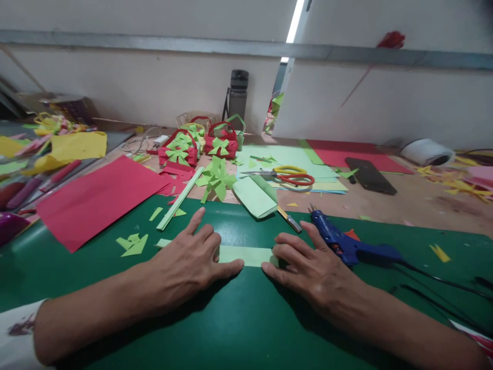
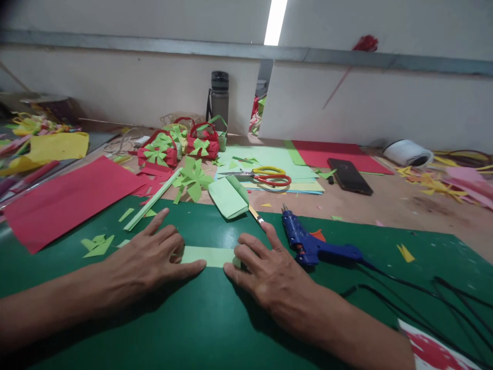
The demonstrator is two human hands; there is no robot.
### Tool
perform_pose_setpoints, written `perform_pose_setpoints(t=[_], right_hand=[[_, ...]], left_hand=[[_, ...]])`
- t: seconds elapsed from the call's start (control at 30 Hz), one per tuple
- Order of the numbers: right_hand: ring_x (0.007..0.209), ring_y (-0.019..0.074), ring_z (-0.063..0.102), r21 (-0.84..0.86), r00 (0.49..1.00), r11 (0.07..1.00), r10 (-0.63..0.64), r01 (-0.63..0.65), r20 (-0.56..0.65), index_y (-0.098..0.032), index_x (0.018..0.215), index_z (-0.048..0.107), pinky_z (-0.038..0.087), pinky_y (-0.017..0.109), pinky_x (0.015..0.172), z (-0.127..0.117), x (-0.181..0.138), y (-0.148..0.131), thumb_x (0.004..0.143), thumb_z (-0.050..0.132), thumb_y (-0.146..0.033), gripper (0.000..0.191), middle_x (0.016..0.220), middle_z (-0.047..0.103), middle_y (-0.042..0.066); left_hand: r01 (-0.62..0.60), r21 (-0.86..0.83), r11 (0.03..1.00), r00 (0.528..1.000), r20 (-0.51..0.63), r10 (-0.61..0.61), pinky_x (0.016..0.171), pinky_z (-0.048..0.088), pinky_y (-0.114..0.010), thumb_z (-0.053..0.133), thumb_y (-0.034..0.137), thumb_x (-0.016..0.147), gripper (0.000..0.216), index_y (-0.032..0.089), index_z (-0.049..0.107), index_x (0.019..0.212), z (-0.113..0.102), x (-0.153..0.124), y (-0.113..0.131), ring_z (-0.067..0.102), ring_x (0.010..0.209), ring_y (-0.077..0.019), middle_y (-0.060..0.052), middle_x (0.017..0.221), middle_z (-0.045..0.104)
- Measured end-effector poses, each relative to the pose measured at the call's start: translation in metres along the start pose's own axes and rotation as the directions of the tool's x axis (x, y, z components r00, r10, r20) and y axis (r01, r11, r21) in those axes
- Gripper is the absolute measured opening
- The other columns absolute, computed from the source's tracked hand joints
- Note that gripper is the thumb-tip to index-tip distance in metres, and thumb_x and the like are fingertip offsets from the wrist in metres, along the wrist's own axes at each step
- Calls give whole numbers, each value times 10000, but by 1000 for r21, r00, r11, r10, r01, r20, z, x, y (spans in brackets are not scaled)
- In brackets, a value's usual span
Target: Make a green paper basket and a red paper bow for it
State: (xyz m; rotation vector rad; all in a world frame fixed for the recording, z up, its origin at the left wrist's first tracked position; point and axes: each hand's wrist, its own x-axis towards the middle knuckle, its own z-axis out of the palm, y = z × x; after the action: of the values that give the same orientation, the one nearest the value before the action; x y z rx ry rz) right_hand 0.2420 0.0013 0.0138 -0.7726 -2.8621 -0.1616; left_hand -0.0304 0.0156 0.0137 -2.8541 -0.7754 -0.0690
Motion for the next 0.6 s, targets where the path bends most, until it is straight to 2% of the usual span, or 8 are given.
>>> perform_pose_setpoints(t=[0.33,0.47,0.53,0.6], right_hand=[[1059,267,497,-144,998,988,54,-50,27,-246,1133,573,240,592,935,-6,-23,4,844,370,-29,414,983,604,87],[1034,292,506,-211,998,975,55,-63,-43,-199,1052,618,265,588,925,-7,-24,0,842,394,-46,343,936,625,105],[970,282,533,-193,989,973,113,-130,-94,-189,978,644,320,539,892,-10,-20,-6,829,415,-39,311,905,634,101],[873,237,558,-86,974,975,197,-207,-114,-192,925,651,388,435,822,-16,-12,-14,815,426,-17,306,890,638,84]], left_hand=[[8,-5,1000,1000,10,-8,981,196,-628,391,113,908,449,376,416,1272,-1,0,0,416,725,-157,-12,826,500],[22,-40,999,1000,18,-21,968,224,-605,411,110,896,451,397,454,1242,-2,1,1,415,743,-159,-9,816,485],[33,-42,999,999,14,-32,961,230,-602,418,117,892,444,395,469,1234,-2,2,3,415,751,-164,-10,811,484],[47,-27,999,999,6,-47,952,232,-609,415,134,896,430,390,474,1237,-1,3,6,415,751,-170,-14,807,488]])
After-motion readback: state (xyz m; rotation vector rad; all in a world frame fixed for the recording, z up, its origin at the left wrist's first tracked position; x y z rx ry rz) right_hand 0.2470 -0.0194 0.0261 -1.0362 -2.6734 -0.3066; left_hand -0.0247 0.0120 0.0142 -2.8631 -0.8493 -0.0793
